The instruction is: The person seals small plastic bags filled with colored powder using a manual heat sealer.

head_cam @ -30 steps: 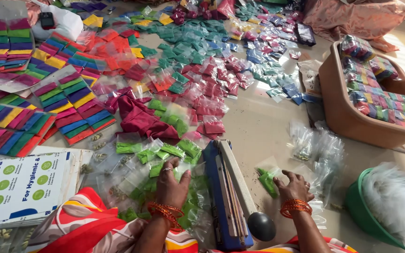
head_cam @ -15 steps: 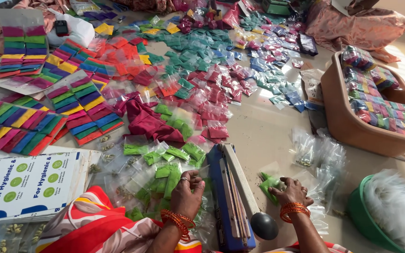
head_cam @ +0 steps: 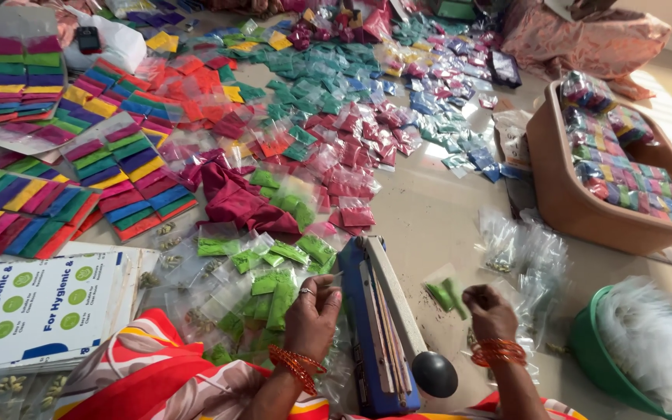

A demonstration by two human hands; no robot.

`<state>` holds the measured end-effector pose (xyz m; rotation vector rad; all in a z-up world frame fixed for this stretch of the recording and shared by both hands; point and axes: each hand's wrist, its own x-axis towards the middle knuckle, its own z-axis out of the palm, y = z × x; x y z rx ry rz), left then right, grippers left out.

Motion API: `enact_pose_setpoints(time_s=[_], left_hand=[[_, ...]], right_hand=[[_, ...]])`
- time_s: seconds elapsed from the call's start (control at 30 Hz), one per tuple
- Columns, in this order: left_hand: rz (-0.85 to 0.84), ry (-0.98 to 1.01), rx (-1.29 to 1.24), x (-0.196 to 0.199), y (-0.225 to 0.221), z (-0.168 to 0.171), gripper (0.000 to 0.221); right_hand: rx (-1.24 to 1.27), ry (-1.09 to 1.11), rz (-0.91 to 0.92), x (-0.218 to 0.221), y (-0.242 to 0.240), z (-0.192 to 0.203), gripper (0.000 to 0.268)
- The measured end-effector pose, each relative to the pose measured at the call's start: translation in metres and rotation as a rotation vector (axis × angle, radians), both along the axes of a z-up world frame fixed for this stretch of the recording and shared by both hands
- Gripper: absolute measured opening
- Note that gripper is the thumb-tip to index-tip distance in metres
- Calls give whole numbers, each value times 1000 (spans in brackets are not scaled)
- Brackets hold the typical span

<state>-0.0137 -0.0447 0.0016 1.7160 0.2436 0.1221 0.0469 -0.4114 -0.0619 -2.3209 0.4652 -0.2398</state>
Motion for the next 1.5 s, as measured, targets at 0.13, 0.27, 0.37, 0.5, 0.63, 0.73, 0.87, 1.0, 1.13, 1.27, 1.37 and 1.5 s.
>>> enact_pose_setpoints(time_s=[0.13,0.27,0.37,0.5,0.63,0.73,0.87,1.0,1.13,1.27,1.37,1.5], left_hand=[[-12,-210,-429,-10,-25,22,21],[-112,-65,-998,-39,-73,57,22],[-224,70,-1215,-70,-101,81,30],[-259,534,-1246,-101,-105,133,51],[-138,658,-1339,-107,-119,130,56],[-51,668,-1421,-108,-137,100,46],[-95,649,-1448,-115,-135,94,42],[-131,679,-1400,-122,-127,113,41],[-193,767,-1369,-127,-123,124,49],[-251,772,-1354,-128,-126,115,47],[-265,772,-1344,-127,-129,108,51],[-304,754,-1327,-124,-130,96,54]], right_hand=[[468,-331,155,-47,21,93,17],[695,-438,188,-108,51,160,12],[817,-474,239,-145,61,173,9],[663,-445,304,-179,74,168,13],[523,-351,307,-204,81,168,14],[454,-169,195,-219,53,142,20],[510,-452,148,-229,1,164,19],[193,-285,-453,-229,-150,39,36],[-218,248,-779,-249,-269,-72,76],[26,428,-760,-243,-267,-70,78],[36,503,-811,-230,-284,-93,69],[-12,532,-809,-239,-303,-107,50]])
